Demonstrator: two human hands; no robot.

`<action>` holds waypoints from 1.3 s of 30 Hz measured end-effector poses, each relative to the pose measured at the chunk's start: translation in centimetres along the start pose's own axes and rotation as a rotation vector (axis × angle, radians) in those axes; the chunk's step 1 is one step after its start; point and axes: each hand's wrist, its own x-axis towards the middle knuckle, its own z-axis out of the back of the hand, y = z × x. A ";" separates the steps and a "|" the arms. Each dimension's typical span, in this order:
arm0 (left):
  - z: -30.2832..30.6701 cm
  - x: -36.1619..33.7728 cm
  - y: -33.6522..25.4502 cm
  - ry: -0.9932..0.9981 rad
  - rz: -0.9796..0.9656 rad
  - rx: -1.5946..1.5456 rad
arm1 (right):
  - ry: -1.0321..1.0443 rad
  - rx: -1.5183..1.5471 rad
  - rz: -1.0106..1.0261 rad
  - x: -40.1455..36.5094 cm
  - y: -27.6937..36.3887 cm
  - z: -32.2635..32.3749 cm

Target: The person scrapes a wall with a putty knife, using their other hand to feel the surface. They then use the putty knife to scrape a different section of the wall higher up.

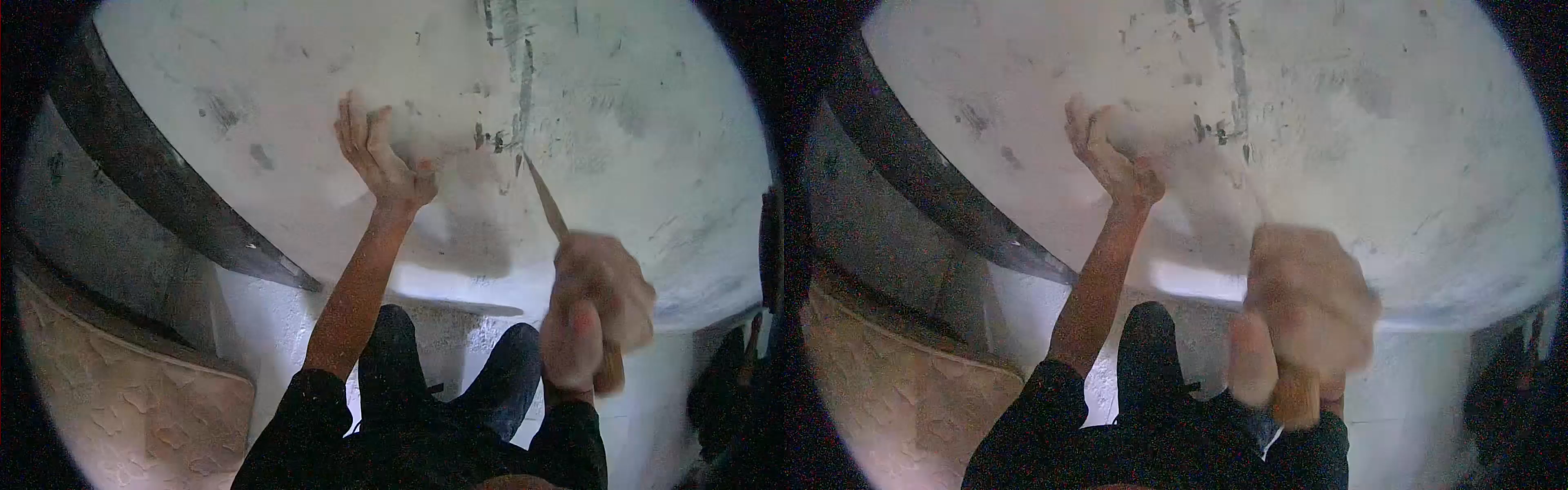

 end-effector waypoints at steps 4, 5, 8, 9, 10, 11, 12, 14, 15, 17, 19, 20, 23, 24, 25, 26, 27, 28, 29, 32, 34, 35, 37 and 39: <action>0.5 -0.3 -0.3 0.033 -0.012 0.010 | 0.172 -0.023 -0.047 -0.9 1.4 1.7; 0.5 0.1 -0.1 0.023 -0.023 -0.001 | 0.158 -0.033 -0.039 -0.8 2.1 2.3; 0.4 -0.1 -0.3 0.022 -0.021 -0.021 | 0.438 -0.473 -0.249 0.3 4.3 3.8; 0.7 -0.1 -0.6 0.032 -0.001 -0.008 | 0.507 -0.561 -0.300 -0.2 4.0 3.5; 0.6 0.0 -0.7 0.027 0.014 0.005 | 0.226 -0.239 -0.137 -2.1 0.4 0.6; 0.6 -0.1 -0.7 0.025 0.016 0.002 | 0.102 -0.079 -0.047 -1.9 0.3 0.4; 0.4 0.0 -0.5 0.023 0.007 -0.011 | -0.005 0.071 0.060 -1.6 0.3 0.2; 0.1 0.2 -0.2 0.018 -0.003 -0.011 | 0.052 0.071 0.084 -0.7 2.2 1.3; -0.2 0.2 -0.1 -0.004 -0.012 -0.031 | 0.011 0.097 0.066 -0.6 1.6 1.0; 0.7 -0.5 -0.6 0.000 -0.006 -0.043 | -0.060 0.152 0.004 -1.0 0.9 1.2; 0.4 -0.2 -0.3 0.026 0.014 -0.019 | 0.152 -0.056 0.062 -0.5 3.0 3.2; 0.4 -0.4 -0.4 0.034 0.020 -0.018 | 0.198 -0.207 -0.106 -0.5 4.2 4.0; 0.8 -0.2 -0.6 0.025 0.016 -0.009 | 0.294 -0.506 -0.446 -0.9 4.0 3.6; 1.0 0.0 -0.8 0.042 0.001 -0.018 | 0.093 -0.181 -0.320 -1.2 1.2 1.4; 1.1 0.1 -0.8 0.053 -0.017 -0.027 | -0.110 0.141 -0.182 -0.8 0.1 0.2; 0.9 0.1 -0.7 0.041 -0.023 -0.022 | -0.113 0.146 -0.169 -1.0 0.9 0.9; 0.6 0.0 -0.6 0.009 -0.002 -0.030 | -0.127 0.437 -0.204 -0.7 2.9 2.0; 0.7 -0.1 -0.6 -0.009 0.027 -0.036 | -0.125 0.587 -0.227 -0.8 2.7 2.1; 0.3 -0.2 -0.4 -0.009 0.026 -0.028 | -0.128 0.737 -0.252 -0.8 2.5 2.3; 1.0 -0.5 0.1 0.005 0.005 -0.026 | -0.008 -0.018 -0.050 -2.1 -0.6 0.4; 0.6 -0.3 -0.1 0.007 -0.005 -0.022 | 0.259 0.246 0.009 -1.3 1.3 4.3; 0.5 -0.2 -0.1 0.002 -0.009 -0.016 | 0.393 0.359 -0.007 -1.4 1.7 4.9; 0.7 0.0 -0.6 0.017 -0.048 -0.017 | 0.250 0.001 -0.174 -1.4 2.7 3.0; 0.9 -0.3 -0.7 0.027 -0.033 0.005 | -0.033 -0.467 -0.310 -1.7 3.2 1.8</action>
